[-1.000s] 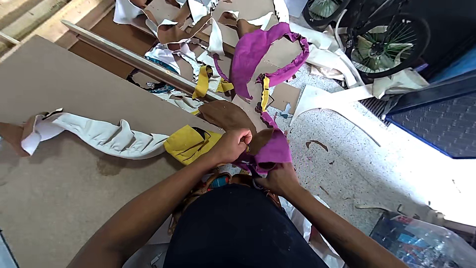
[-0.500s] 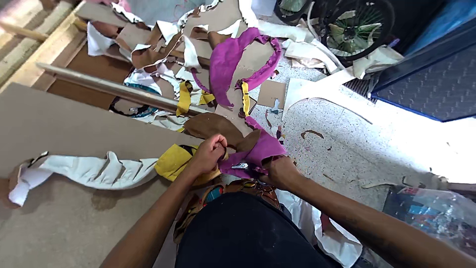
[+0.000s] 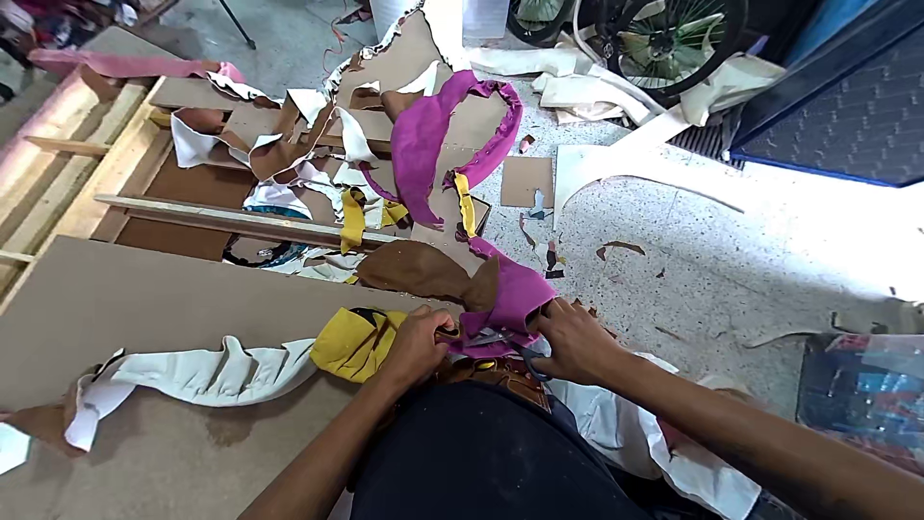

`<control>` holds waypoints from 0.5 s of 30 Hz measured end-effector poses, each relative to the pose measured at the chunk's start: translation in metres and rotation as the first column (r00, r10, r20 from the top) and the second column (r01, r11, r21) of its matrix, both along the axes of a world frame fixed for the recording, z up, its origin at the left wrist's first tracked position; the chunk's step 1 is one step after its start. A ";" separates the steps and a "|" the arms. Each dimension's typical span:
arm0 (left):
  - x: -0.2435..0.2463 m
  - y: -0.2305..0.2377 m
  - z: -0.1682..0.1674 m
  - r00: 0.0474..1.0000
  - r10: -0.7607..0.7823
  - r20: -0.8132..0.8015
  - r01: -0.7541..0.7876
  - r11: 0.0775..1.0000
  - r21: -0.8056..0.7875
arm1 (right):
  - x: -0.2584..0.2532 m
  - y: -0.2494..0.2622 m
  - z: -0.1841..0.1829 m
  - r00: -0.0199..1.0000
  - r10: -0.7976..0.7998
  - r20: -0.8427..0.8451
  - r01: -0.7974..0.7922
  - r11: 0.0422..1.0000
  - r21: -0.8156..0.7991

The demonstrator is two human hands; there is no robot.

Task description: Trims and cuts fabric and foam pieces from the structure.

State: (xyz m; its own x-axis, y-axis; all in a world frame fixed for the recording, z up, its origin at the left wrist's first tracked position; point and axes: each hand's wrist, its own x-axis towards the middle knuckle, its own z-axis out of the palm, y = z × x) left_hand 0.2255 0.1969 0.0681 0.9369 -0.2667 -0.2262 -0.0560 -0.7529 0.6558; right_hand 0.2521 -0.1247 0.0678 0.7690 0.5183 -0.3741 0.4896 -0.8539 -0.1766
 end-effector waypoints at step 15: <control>0.052 0.009 0.019 0.918 -0.388 0.080 0.389 0.921 -0.001 | -0.001 0.064 -0.004 0.996 0.066 -0.054 -0.063 0.997 0.045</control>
